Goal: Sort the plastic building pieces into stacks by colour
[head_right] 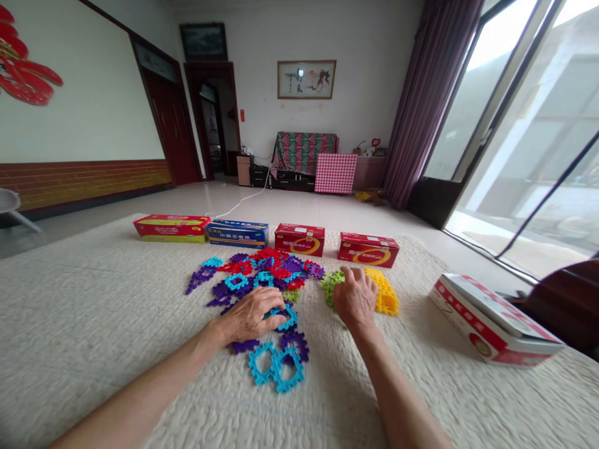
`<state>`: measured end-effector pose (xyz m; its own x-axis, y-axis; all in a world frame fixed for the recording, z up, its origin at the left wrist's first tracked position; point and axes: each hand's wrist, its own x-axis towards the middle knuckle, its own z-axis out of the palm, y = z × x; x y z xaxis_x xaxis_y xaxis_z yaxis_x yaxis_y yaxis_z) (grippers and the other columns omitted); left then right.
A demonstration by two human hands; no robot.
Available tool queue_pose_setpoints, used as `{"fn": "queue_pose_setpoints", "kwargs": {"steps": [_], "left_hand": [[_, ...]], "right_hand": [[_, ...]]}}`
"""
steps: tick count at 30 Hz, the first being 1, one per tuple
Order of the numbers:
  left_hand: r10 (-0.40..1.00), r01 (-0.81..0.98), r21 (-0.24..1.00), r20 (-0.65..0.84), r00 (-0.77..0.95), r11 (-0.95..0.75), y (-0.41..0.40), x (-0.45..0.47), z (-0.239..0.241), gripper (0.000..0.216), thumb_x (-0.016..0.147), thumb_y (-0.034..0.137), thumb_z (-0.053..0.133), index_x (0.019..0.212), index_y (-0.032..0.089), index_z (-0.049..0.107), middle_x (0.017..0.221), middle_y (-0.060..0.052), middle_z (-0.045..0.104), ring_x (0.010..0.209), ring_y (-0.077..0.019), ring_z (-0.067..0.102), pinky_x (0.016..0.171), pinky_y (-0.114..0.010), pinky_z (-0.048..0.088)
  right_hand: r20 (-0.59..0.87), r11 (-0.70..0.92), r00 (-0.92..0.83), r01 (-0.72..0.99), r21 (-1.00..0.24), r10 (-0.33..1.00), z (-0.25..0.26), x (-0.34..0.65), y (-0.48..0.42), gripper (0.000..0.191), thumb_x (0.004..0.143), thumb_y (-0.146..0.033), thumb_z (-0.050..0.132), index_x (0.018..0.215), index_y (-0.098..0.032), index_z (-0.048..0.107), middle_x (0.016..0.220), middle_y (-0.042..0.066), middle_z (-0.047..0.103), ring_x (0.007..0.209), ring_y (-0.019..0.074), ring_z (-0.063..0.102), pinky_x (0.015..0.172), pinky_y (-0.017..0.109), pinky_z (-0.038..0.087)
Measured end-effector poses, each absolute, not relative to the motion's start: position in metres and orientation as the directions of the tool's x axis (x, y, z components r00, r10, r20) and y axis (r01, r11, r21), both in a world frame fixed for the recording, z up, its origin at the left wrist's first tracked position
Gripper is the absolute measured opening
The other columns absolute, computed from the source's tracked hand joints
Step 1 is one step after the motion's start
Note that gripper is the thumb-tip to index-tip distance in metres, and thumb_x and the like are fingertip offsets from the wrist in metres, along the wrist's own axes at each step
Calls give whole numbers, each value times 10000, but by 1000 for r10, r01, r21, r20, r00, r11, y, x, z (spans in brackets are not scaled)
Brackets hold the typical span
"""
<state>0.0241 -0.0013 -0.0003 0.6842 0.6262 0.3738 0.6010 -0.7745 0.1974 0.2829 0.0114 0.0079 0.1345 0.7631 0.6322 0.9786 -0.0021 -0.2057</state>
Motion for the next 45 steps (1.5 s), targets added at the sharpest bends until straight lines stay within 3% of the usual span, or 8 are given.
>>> {"fn": "queue_pose_setpoints", "kwargs": {"steps": [3,6,8,18,23,30,37,45], "left_hand": [[653,620,228,393,647,-751,3,19,0,166,871,313,561,828,166,624,862,-28,647,899,-164,590,880,-293,424],[650,607,246,396,649,-756,6,14,-2,67,812,220,591,772,169,606,812,-15,623,845,-154,577,833,-271,426],[643,597,249,398,654,-762,8,12,-2,34,768,157,584,740,175,593,780,-4,613,803,-146,566,801,-262,427],[703,702,189,418,575,-687,13,1,-4,196,799,225,555,607,194,529,674,1,585,704,-150,545,724,-277,410],[728,745,143,394,562,-652,13,2,-5,248,815,264,547,579,195,519,668,-15,581,700,-158,542,702,-278,406],[700,711,184,455,550,-679,9,5,-7,89,810,225,537,839,223,621,922,-30,642,897,-187,581,840,-287,442],[683,674,208,439,583,-709,14,3,-14,118,792,179,524,810,199,639,886,-37,662,880,-194,581,867,-327,446],[743,705,283,434,511,-650,14,-5,-10,123,804,138,505,717,194,571,819,-27,627,824,-168,567,797,-286,442]], "right_hand": [[712,284,-47,934,-218,700,2,268,11,343,819,-135,445,1099,-169,639,1095,113,635,990,253,572,867,399,438],[625,632,-390,742,-222,676,-6,246,8,391,843,-71,378,1122,-196,622,1101,82,650,1034,194,578,905,342,460],[540,725,-538,654,-217,647,-12,234,4,435,837,-48,361,1174,-190,597,1156,87,644,1088,191,565,951,357,446],[408,605,-493,767,-212,768,-9,239,-3,267,719,-121,503,946,-189,627,852,49,624,843,198,563,834,358,445],[426,592,-465,770,-236,776,-9,237,-4,198,776,-219,541,963,-204,603,1020,79,608,941,213,566,864,364,453],[369,567,-461,781,-264,807,-11,238,-2,221,803,-256,540,1009,-194,593,1005,93,626,959,233,586,888,394,470],[502,582,-371,723,-372,781,-17,235,0,387,771,-174,554,1154,-225,550,1127,87,558,1018,219,584,881,369,506],[588,551,-203,664,-506,783,-24,230,5,226,826,-155,473,999,-214,605,993,78,616,865,191,627,741,319,532]]}}
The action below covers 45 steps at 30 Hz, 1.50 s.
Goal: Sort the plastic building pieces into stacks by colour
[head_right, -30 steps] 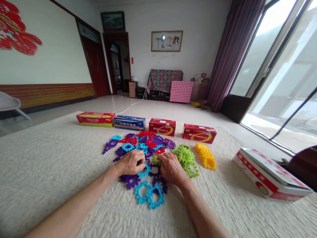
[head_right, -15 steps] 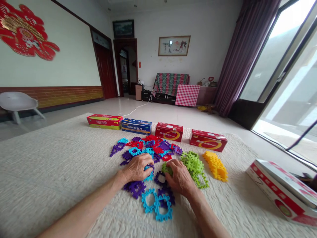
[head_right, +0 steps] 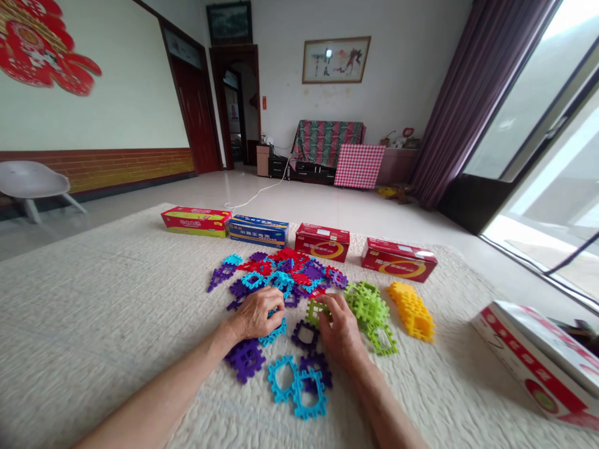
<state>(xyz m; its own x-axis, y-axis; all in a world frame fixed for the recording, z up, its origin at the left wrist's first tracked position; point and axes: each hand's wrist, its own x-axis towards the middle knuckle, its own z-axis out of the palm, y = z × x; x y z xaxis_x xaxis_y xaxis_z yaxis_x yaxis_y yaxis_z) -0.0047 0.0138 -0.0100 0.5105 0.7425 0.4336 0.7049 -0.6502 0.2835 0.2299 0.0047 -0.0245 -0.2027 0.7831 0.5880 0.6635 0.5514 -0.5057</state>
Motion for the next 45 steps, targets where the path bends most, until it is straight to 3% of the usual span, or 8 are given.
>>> {"fn": "queue_pose_setpoints", "kwargs": {"steps": [5,14,19,23,28,34,40,45], "left_hand": [[738,683,310,428,521,-662,15,-4,-14,120,831,150,491,758,188,578,846,-32,613,853,-174,559,826,-295,432],[738,662,342,426,523,-666,17,-6,-15,156,864,190,464,736,211,551,828,-20,598,836,-179,551,806,-308,428],[745,674,337,432,509,-657,17,-5,-16,145,845,163,468,754,204,573,841,-33,613,853,-186,562,827,-323,444],[747,674,350,452,487,-651,16,-4,-16,141,831,152,485,760,200,596,841,-42,620,866,-198,567,839,-343,460],[753,705,348,522,401,-617,16,-5,-14,174,806,152,506,905,204,639,1000,-65,627,963,-217,558,899,-368,465],[737,769,295,599,314,-567,21,-8,-17,415,802,194,522,1211,217,592,1372,-88,502,1236,-287,458,1079,-452,371],[749,802,285,602,276,-525,27,-8,-27,393,810,224,518,1188,186,615,1327,-118,543,1249,-294,462,1066,-489,400],[752,829,298,627,204,-474,29,-7,-31,364,826,179,483,1164,168,621,1247,-122,590,1206,-276,494,1051,-487,416]], "right_hand": [[634,525,-84,649,-551,769,-16,234,5,189,837,-150,463,940,-210,609,926,63,649,814,171,630,697,283,516],[677,351,106,790,-502,728,4,291,5,197,818,-188,450,892,-210,631,877,58,664,799,190,628,729,324,499],[695,247,85,899,-363,714,-5,315,-1,235,791,-200,452,936,-213,637,1016,90,652,935,250,616,823,424,489],[750,372,-8,872,-319,661,0,292,0,258,819,-183,447,1011,-222,615,1109,89,621,1033,245,591,885,422,478],[615,513,-181,749,-420,767,-1,231,33,275,859,-227,462,1102,-216,593,1193,101,602,1088,222,586,929,384,474],[437,258,-94,907,-334,894,-11,201,96,393,860,-397,495,1169,-174,590,1287,170,542,1212,331,465,966,539,393],[288,73,22,946,-314,958,-9,201,129,488,836,-569,486,1155,-219,607,1220,158,586,1147,357,492,908,634,348],[186,74,-11,940,-333,982,-6,189,131,488,865,-562,425,1118,-197,626,1155,179,624,1085,356,556,865,596,392]]}}
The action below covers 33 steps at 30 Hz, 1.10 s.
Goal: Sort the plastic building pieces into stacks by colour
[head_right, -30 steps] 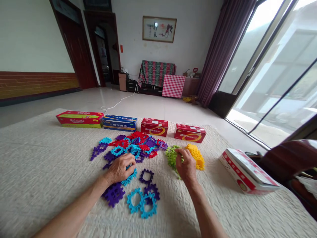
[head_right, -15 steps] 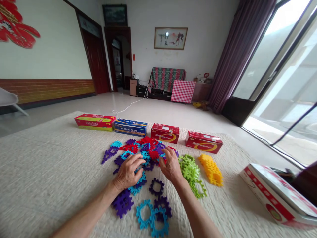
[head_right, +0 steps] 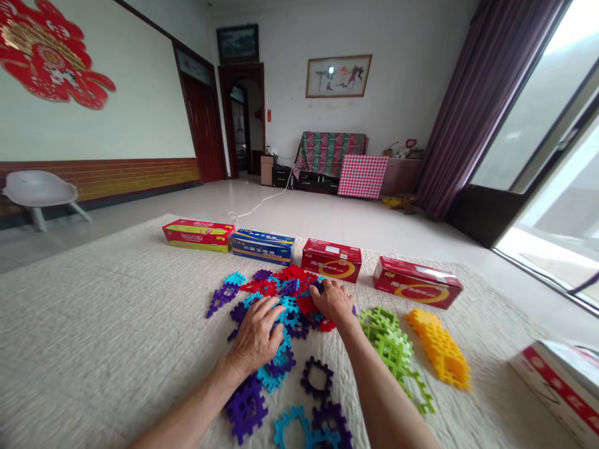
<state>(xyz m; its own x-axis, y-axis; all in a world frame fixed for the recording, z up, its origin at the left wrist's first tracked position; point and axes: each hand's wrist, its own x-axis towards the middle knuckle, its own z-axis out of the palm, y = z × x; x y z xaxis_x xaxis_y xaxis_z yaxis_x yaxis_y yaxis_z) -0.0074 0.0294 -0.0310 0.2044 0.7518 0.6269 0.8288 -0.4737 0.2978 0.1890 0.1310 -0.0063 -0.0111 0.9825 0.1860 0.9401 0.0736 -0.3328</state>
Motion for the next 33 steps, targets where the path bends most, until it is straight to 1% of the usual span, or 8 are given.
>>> {"fn": "queue_pose_setpoints", "kwargs": {"steps": [4,8,11,14,20,24,29,33], "left_hand": [[738,855,329,668,90,-401,32,-9,-32,451,829,118,437,1266,150,545,1295,-138,552,1234,-266,477,1069,-473,396],[731,862,355,682,26,-362,33,-10,-32,449,848,133,426,1286,162,521,1319,-135,539,1257,-275,458,1054,-487,399],[730,868,362,684,1,-340,33,-11,-33,397,865,149,424,1236,156,564,1292,-132,561,1231,-273,476,1050,-480,399],[717,875,354,697,-11,-331,34,-11,-34,367,862,142,432,1188,144,601,1257,-132,582,1193,-267,502,1036,-463,412],[695,897,315,719,-12,-309,36,-9,-37,356,838,112,446,1142,135,630,1210,-134,604,1132,-271,531,991,-471,450],[688,894,322,725,-21,-311,36,-9,-38,364,822,104,447,1129,152,636,1199,-125,604,1125,-270,532,997,-473,452],[706,887,340,707,-22,-313,34,-7,-37,376,809,102,447,1132,158,630,1196,-127,599,1112,-274,534,987,-479,456],[724,884,359,689,-36,-298,34,-7,-35,371,797,103,461,1120,162,632,1191,-128,600,1119,-281,531,985,-481,454]], "right_hand": [[165,138,-80,917,-375,983,-1,166,119,422,898,-501,379,1075,-223,643,1099,134,661,1049,319,588,856,532,417],[184,200,-137,898,-392,973,2,145,105,362,896,-443,406,1040,-231,662,1075,121,677,1010,292,607,800,451,445],[206,244,-172,880,-408,963,6,141,104,331,906,-374,400,901,-216,691,884,89,707,806,217,641,685,321,447],[221,238,-156,880,-412,963,11,142,117,408,932,-290,321,797,-177,689,720,91,684,670,186,623,625,280,422],[289,347,-243,850,-396,926,10,129,159,313,903,-190,395,1061,-185,665,1037,73,684,945,163,625,804,223,419],[298,329,-224,869,-371,928,3,115,173,324,906,-198,376,1037,-147,668,1012,122,659,950,210,610,837,282,420],[313,330,-222,875,-354,923,-7,107,177,355,876,-236,424,1175,-167,604,1185,152,600,1104,306,532,907,403,398],[298,371,-272,856,-359,915,-11,104,177,356,863,-243,445,1154,-119,608,1183,193,601,1113,331,531,946,460,380]]}}
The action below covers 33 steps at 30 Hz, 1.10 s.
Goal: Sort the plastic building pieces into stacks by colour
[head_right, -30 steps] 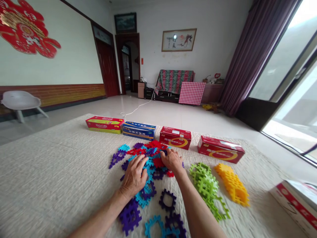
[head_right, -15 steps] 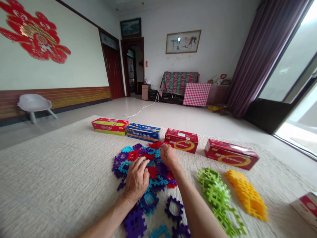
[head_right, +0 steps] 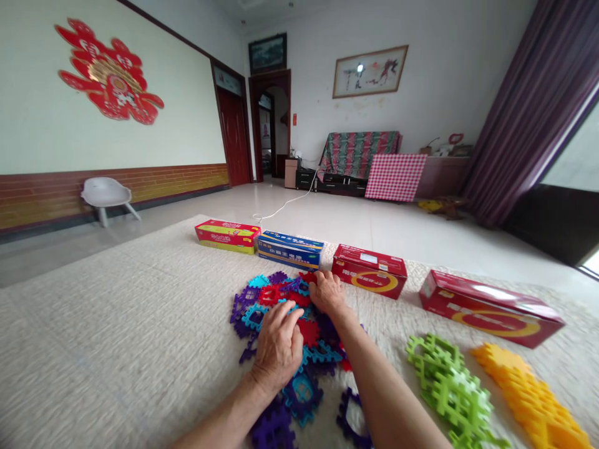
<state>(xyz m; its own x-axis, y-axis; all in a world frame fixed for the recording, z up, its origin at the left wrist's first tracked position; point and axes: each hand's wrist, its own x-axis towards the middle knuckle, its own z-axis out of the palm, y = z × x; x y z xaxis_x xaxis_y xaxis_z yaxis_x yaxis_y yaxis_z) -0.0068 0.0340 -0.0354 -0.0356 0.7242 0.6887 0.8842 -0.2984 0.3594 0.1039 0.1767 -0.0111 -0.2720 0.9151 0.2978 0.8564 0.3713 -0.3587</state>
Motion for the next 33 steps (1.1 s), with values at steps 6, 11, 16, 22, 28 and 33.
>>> {"fn": "queue_pose_setpoints", "kwargs": {"steps": [6,11,16,22,28,33], "left_hand": [[748,879,386,661,-51,-280,35,-8,-33,391,784,64,452,1124,147,625,1178,-128,604,1105,-273,534,972,-465,457],[733,893,334,681,-8,-300,34,-9,-31,376,813,64,448,1134,161,620,1177,-118,604,1054,-259,551,924,-443,481],[691,909,216,716,101,-356,33,-10,-21,318,875,107,438,1123,163,630,1138,-125,632,957,-248,581,851,-429,505],[666,777,229,682,302,-587,26,3,4,302,885,99,426,1092,163,637,991,-80,684,947,-199,614,872,-349,499],[596,556,244,495,633,-794,-26,27,11,479,788,343,629,1216,140,558,1201,-122,624,1135,-254,559,989,-405,445],[614,533,304,395,684,-790,-71,32,-2,900,641,571,716,1380,154,417,1353,-176,508,1307,-349,414,1082,-507,333]], "right_hand": [[311,477,-368,759,-444,876,5,114,172,347,905,-258,357,1116,-195,626,1037,78,690,963,207,634,857,329,477],[482,531,-252,574,-623,839,17,151,142,353,899,-362,376,1062,-189,639,1015,87,707,931,215,659,810,332,507],[446,509,-260,571,-645,857,14,183,78,329,910,-390,394,1024,-195,634,988,89,720,913,217,674,823,341,511],[440,438,-150,586,-681,885,4,203,6,311,923,-381,400,1028,-208,637,1032,83,710,966,213,660,880,351,494],[449,389,-50,590,-707,892,-6,207,-44,356,916,-356,370,1096,-173,616,1087,110,684,1015,215,637,898,361,487],[365,275,46,573,-772,930,-18,193,-67,428,902,-402,364,1178,-151,575,1175,135,649,1077,235,610,951,407,466]]}}
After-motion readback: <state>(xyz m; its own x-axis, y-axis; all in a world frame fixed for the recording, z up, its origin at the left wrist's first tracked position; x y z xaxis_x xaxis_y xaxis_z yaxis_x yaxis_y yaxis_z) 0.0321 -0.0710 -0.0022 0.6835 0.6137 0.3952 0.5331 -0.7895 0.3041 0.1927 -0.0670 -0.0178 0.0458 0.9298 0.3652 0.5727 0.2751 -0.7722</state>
